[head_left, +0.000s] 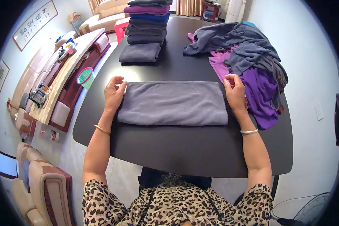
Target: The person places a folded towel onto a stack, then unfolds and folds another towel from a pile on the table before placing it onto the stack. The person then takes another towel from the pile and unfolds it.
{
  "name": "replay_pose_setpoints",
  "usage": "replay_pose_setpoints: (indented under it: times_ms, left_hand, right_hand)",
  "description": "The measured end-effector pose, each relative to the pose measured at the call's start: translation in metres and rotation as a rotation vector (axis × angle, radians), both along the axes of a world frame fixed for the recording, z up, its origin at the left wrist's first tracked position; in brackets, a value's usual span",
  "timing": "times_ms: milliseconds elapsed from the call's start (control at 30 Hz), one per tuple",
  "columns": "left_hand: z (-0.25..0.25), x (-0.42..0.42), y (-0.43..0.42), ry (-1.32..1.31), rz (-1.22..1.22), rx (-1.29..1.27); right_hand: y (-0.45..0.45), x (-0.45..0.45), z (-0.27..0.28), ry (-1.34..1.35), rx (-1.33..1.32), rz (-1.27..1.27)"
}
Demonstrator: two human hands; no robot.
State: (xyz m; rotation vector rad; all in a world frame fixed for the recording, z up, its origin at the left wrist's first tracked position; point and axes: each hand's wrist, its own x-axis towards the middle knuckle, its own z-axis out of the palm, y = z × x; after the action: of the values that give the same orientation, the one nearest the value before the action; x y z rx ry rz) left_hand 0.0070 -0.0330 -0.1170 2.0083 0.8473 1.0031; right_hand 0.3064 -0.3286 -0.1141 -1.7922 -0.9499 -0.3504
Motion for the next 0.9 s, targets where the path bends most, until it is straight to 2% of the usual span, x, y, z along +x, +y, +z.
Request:
replay_pose_setpoints:
  times_ms: [33, 100, 133, 167, 233, 267, 333, 400, 467, 500, 533, 600, 667, 733, 900]
  left_hand:
    - [0.003, -0.001, -0.003, 0.0, 0.006, 0.001]
    - [0.013, -0.003, -0.011, -0.05, 0.008, 0.313]
    - [0.022, -0.002, -0.025, -0.031, -0.016, 0.298]
    - [0.03, -0.001, -0.04, 0.029, -0.102, 0.377]
    - [0.041, 0.006, -0.068, 0.227, -0.286, 0.524]
    - [0.051, 0.011, -0.088, 0.294, -0.388, 0.542]
    - [0.052, 0.024, -0.115, 0.392, -0.555, 0.532]
    - [0.054, 0.037, -0.135, 0.46, -0.72, 0.528]
    - [0.044, 0.036, -0.146, 0.499, -0.723, 0.577]
    - [0.037, 0.034, -0.148, 0.533, -0.736, 0.632]
    - [0.03, 0.029, -0.145, 0.661, -0.758, 0.592]
    - [0.021, 0.005, -0.136, 0.707, -0.687, 0.642]
    - [0.019, -0.021, -0.123, 0.759, -0.626, 0.699]
    - [0.021, -0.045, -0.112, 0.817, -0.524, 0.638]
    - [0.022, -0.073, -0.097, 0.855, -0.462, 0.562]
  right_hand:
    - [-0.002, -0.01, 0.009, 0.0, 0.001, 0.006]
    - [0.0, -0.034, 0.02, -0.064, -0.098, 0.15]
    - [0.003, -0.042, 0.019, -0.008, -0.127, 0.257]
    - [0.006, -0.051, 0.019, -0.01, -0.125, 0.257]
    - [0.011, -0.065, 0.018, -0.122, -0.166, 0.492]
    - [0.012, -0.069, 0.018, -0.123, -0.169, 0.502]
    - [0.014, -0.078, 0.019, -0.287, -0.336, 0.625]
    - [0.011, -0.089, 0.021, -0.384, -0.387, 0.622]
    - [0.004, -0.09, 0.011, -0.507, -0.545, 0.605]
    - [-0.003, -0.09, 0.009, -0.511, -0.548, 0.615]
    - [-0.011, -0.091, 0.008, -0.523, -0.643, 0.547]
    - [-0.029, -0.092, 0.009, -0.492, -0.836, 0.444]
    - [-0.045, -0.092, 0.011, -0.486, -0.835, 0.443]
    - [-0.056, -0.097, 0.011, -0.474, -0.829, 0.437]
    - [-0.079, -0.121, 0.014, -0.46, -0.865, 0.471]
